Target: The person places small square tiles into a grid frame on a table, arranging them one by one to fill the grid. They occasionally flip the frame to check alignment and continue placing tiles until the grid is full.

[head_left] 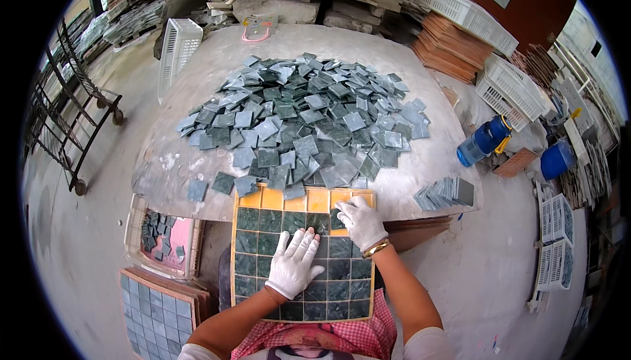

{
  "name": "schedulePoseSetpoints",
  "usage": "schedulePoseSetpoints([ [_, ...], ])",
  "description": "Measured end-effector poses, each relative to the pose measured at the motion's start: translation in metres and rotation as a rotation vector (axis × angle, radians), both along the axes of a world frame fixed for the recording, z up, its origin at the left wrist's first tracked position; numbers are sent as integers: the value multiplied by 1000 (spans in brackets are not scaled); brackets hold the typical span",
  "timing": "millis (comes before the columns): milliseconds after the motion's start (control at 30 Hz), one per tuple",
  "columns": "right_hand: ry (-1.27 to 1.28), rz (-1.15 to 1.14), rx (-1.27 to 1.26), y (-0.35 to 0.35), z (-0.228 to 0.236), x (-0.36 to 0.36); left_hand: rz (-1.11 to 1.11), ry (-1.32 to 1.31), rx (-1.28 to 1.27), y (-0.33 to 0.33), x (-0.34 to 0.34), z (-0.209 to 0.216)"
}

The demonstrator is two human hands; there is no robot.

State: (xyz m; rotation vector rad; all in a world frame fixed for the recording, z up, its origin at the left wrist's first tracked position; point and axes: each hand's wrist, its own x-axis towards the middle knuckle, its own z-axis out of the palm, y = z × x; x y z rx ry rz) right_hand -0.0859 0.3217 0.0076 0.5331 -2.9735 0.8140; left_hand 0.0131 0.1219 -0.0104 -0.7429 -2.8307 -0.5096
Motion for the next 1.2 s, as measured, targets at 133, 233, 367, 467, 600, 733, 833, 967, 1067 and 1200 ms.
schedulePoseSetpoints([
  [133,-33,-56,93,-8,-6,13,42,-22,31,3,17,1],
  [233,-37,28,56,0,-3,8,-54,-10,86,18,27,1],
  [367,-74,-9,-190,20,4,-6,-250,19,181,53,12,1],
  [467,-149,-136,-303,29,2,-16,-331,8,118,65,-11,-5],
  [600,-21,-144,-237,23,3,-31,-353,-3,70,49,-21,-10],
  [733,127,-180,-57,-2,13,-55,-312,-7,71,29,-11,-4],
  [833,18,-186,83,-12,25,-73,-266,-23,48,11,1,-1],
  [967,8,-107,109,1,24,-91,-202,-36,-7,-3,19,4],
  [1067,100,-187,-64,14,9,-99,-185,-18,10,-2,21,6],
  [1200,-360,-232,-890,15,38,-75,-167,-41,227,-6,19,2],
])
